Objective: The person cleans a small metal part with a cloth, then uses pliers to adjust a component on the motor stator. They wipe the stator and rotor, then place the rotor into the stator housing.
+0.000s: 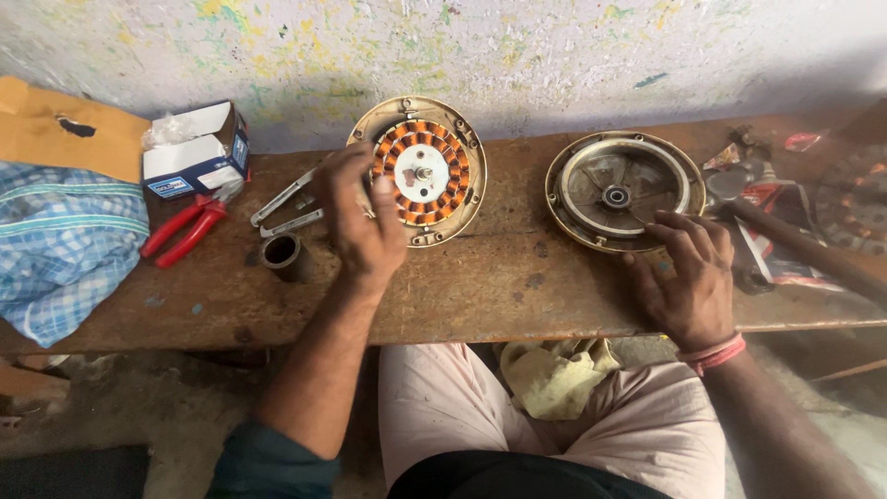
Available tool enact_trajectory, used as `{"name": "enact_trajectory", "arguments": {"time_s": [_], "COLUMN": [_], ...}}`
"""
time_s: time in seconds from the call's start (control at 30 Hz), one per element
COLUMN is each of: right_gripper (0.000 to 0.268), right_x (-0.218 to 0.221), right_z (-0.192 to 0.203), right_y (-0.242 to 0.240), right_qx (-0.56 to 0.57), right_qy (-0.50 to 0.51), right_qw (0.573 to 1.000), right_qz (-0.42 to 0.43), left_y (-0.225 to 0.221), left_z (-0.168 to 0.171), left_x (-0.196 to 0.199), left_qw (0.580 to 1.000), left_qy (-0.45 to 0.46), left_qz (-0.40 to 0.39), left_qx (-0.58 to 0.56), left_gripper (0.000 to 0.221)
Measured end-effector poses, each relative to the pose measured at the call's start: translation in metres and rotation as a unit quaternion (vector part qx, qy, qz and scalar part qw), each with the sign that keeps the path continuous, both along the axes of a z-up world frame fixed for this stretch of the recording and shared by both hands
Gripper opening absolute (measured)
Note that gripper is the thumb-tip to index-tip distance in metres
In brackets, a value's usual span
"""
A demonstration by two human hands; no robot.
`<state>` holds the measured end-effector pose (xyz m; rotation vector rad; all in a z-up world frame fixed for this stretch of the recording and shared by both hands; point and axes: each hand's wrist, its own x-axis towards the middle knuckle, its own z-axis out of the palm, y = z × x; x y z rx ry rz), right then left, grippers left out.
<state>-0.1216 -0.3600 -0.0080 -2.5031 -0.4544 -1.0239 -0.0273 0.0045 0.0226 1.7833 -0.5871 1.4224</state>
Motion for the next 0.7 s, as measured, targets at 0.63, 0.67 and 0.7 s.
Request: {"name": "enact_trajectory", "arguments": {"time_s": [0.63,0.67,0.7], "right_gripper": [0.042,0.047,0.053], "right_x": [0.010,0.014,0.020], "right_z": [-0.018,-0.018,-0.017], "right_y": [-0.023,-0.027,-0.030], "right_qx": [0.137,0.172,0.207], "right_qy": [0.078,0.114,0.151], "right_qw": [0.974,0.963,0.948], "right_qz": [-0.161,-0.175,-0.187], "left_y": [0.193,0.172,0.149], "left_z": [-0.025,-0.022,-0.020], "left_x": [-0.066,-0.063,-0.059], "left_qw": [0.957,0.976,0.989], "left_qy": [0.202,0.159,0.116], "left_qz": [0.209,0.151,0.091], "left_qx": [0.005,0.007,0.009], "left_gripper": [0.014,0.012,0.011]}}
